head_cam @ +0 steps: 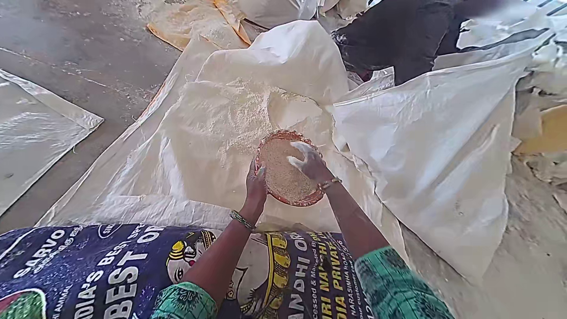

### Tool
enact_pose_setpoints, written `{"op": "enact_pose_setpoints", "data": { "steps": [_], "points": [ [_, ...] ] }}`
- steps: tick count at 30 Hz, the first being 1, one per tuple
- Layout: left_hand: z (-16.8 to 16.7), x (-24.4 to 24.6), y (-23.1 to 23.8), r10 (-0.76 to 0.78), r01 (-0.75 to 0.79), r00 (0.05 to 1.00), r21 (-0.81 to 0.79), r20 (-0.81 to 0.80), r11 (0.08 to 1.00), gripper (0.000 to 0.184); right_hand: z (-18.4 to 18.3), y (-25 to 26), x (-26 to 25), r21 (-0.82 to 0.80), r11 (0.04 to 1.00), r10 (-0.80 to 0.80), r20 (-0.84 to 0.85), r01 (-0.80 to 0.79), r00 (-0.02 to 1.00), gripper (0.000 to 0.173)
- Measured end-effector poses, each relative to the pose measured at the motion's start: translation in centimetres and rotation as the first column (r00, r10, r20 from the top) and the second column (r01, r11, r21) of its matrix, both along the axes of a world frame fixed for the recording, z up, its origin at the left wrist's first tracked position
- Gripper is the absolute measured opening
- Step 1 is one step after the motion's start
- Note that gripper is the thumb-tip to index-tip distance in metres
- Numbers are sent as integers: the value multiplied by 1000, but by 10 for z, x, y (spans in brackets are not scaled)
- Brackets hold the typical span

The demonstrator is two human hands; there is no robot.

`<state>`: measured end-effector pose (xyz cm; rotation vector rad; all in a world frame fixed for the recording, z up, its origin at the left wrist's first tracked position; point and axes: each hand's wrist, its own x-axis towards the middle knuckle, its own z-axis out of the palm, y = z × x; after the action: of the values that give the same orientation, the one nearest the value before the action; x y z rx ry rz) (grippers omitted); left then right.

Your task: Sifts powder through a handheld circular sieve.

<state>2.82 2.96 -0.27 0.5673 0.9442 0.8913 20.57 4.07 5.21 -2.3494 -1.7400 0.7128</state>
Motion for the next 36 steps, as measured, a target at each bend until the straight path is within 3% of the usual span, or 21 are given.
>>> {"op": "enact_pose_setpoints", "data": {
  "steps": [3,6,12,14,16,17,20,24,27,29,32,34,36],
  "points": [
    [0,-6,0,-45,45,999,3,-25,999,50,-13,17,-29,-30,999,-20,-171,15,985,53],
    [-2,-14,5,-50,50,998,-7,-33,999,48,-18,4,-64,-105,984,108,-271,-141,957,56],
    [-4,-6,5,-51,50,998,-9,-27,999,45,7,-44,-51,-301,862,403,-76,-407,912,33],
    [0,-5,5,-61,61,998,-1,-25,998,45,7,-50,-31,-178,915,374,40,-362,926,31],
    [3,-8,6,-71,72,997,25,-20,997,45,2,-40,-11,62,968,235,122,-243,964,31],
    [4,-9,5,-79,80,997,26,-12,996,46,5,-29,-8,85,979,173,127,-184,977,33],
    [6,-11,4,-92,92,996,25,-10,995,45,8,4,-25,-109,989,95,-25,-97,995,43],
    [0,-14,11,-58,58,998,22,-8,998,44,1,-7,-61,-256,904,280,-249,-342,927,48],
    [0,-12,11,-78,78,997,13,-24,997,44,10,-33,-58,-349,823,435,-120,-448,892,39],
    [2,-9,11,-108,110,993,38,-36,993,45,17,-43,-50,-397,810,469,-2,-431,883,32],
    [6,-9,11,-87,93,994,86,-67,992,45,31,-37,-30,-354,883,379,147,-309,914,32],
    [7,-13,9,-63,69,996,90,-65,994,45,40,-24,-15,-291,915,331,141,-280,933,34],
    [8,-17,7,-42,46,997,62,-58,997,46,49,-14,-12,-407,877,320,101,-254,942,47]
  ]
}}
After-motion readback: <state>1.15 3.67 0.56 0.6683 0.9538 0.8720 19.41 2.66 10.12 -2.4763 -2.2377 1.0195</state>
